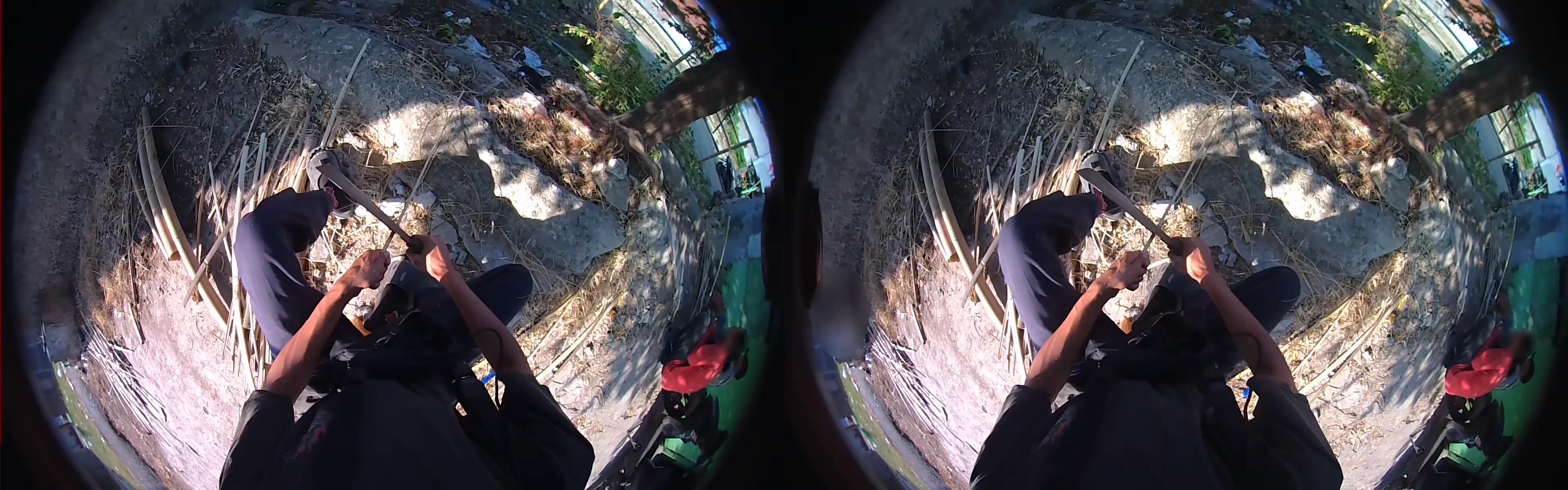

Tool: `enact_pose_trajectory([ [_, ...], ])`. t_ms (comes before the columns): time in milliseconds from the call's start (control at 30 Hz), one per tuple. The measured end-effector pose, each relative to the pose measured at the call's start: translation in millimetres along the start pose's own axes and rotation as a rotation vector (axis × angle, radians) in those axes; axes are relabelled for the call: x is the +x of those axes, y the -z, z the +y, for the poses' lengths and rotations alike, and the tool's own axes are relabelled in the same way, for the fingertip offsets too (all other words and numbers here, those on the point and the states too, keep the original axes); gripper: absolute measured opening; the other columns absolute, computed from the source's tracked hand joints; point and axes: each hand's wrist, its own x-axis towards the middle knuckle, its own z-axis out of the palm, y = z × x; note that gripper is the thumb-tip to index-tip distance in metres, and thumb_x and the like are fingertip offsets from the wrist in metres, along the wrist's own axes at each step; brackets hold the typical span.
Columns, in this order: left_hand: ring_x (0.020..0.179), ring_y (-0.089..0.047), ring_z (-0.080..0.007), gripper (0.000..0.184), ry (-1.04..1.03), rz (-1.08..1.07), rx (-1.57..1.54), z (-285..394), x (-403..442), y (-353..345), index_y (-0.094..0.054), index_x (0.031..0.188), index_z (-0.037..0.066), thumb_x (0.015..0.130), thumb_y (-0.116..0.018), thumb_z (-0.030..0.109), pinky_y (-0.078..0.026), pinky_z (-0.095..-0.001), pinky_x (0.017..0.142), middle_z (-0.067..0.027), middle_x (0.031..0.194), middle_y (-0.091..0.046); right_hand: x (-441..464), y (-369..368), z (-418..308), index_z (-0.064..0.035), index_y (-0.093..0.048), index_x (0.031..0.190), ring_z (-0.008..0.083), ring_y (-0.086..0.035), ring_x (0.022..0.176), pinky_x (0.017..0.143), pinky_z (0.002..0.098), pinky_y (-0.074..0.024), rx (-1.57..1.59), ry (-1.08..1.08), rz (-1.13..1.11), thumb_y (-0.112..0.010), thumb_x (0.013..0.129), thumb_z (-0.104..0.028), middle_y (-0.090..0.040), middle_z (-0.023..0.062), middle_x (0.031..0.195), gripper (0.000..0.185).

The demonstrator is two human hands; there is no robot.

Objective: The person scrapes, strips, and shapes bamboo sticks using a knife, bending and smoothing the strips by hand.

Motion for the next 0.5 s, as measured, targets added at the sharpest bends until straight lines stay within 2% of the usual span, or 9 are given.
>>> enact_pose_trajectory([
  [100, 0.046, -0.039, -0.0091, 0.026, -0.047, -0.037, -0.015, 7, -5, -3, -0.053, 0.085, 0.012, 0.102, -0.051, 0.031, -0.029, -0.0272, 0.041, 0.0046, 0.062, -0.043, -11, -2, -5, -0.0097, -0.071, 0.086, 0.0381, -0.066, 0.070, 0.065, 0.0455, -0.0513, -0.065, 0.108, 0.039, -0.069, 0.077, -0.027, -0.067, 0.0167, 0.075, 0.020],
  [133, 0.047, -0.040, -0.0089, 0.024, -0.063, -0.142, -0.323, -6, -1, -3, -0.053, 0.086, 0.012, 0.102, -0.051, 0.030, -0.029, -0.0270, 0.041, 0.0041, 0.063, -0.043, -5, 0, -2, -0.0106, -0.071, 0.086, 0.0384, -0.066, 0.072, 0.065, 0.0467, -0.0515, -0.112, 0.062, 0.031, -0.069, 0.077, -0.026, -0.068, 0.0156, 0.075, 0.018],
  [167, 0.047, -0.040, -0.0089, 0.024, -0.061, -0.138, -0.331, -19, 6, -3, -0.053, 0.086, 0.012, 0.102, -0.051, 0.030, -0.029, -0.0270, 0.041, 0.0041, 0.063, -0.043, -1, 5, 5, -0.0105, -0.072, 0.086, 0.0386, -0.067, 0.072, 0.065, 0.0476, -0.0515, -0.125, 0.057, 0.046, -0.068, 0.078, -0.027, -0.068, 0.0155, 0.076, 0.019],
  [233, 0.047, -0.041, -0.0091, 0.023, -0.031, 0.006, 0.008, -3, -8, -16, -0.054, 0.087, 0.013, 0.102, -0.052, 0.030, -0.030, -0.0264, 0.041, 0.0040, 0.063, -0.044, 7, 4, 12, -0.0097, -0.073, 0.086, 0.0385, -0.067, 0.072, 0.064, 0.0476, -0.0515, -0.085, -0.043, 0.093, -0.068, 0.078, -0.027, -0.069, 0.0157, 0.077, 0.020],
  [267, 0.047, -0.040, -0.0088, 0.024, 0.003, 0.001, -0.129, 6, -12, -20, -0.055, 0.087, 0.014, 0.102, -0.052, 0.032, -0.029, -0.0258, 0.041, 0.0047, 0.062, -0.042, 8, 3, 15, -0.0085, -0.073, 0.088, 0.0384, -0.067, 0.074, 0.066, 0.0472, -0.0518, -0.104, -0.052, 0.074, -0.068, 0.078, -0.027, -0.070, 0.0161, 0.080, 0.021],
  [333, 0.048, -0.039, -0.0081, 0.026, -0.073, -0.064, -0.060, 5, -4, -16, -0.055, 0.089, 0.014, 0.103, -0.050, 0.036, -0.028, -0.0251, 0.042, 0.0061, 0.062, -0.040, 2, 10, 6, -0.0088, -0.073, 0.090, 0.0384, -0.068, 0.076, 0.067, 0.0471, -0.0520, -0.079, -0.065, 0.026, -0.068, 0.079, -0.026, -0.070, 0.0164, 0.080, 0.021],
  [400, 0.049, -0.039, -0.0076, 0.027, 0.007, -0.057, -0.131, 5, -3, -17, -0.056, 0.091, 0.014, 0.103, -0.050, 0.038, -0.029, -0.0247, 0.043, 0.0067, 0.063, -0.040, -6, 4, 14, -0.0098, -0.072, 0.093, 0.0387, -0.068, 0.079, 0.069, 0.0466, -0.0527, -0.049, 0.007, -0.037, -0.069, 0.079, -0.029, -0.070, 0.0168, 0.081, 0.024],
  [467, 0.051, -0.042, -0.0078, 0.028, -0.077, -0.162, -0.305, -6, -4, -16, -0.057, 0.092, 0.014, 0.102, -0.051, 0.041, -0.032, -0.0247, 0.044, 0.0066, 0.065, -0.043, -8, 7, 12, -0.0092, -0.070, 0.090, 0.0359, -0.068, 0.071, 0.064, 0.0450, -0.0517, -0.122, 0.032, -0.070, -0.072, 0.078, -0.028, -0.068, 0.0155, 0.075, 0.023],
  [500, 0.051, -0.045, -0.0089, 0.029, -0.176, -0.111, -0.097, -17, -3, -17, -0.057, 0.092, 0.014, 0.101, -0.051, 0.041, -0.035, -0.0250, 0.044, 0.0060, 0.066, -0.046, -7, 9, 16, -0.0075, -0.070, 0.088, 0.0333, -0.068, 0.065, 0.060, 0.0433, -0.0508, -0.175, 0.096, -0.019, -0.072, 0.077, -0.025, -0.067, 0.0149, 0.069, 0.021],
])
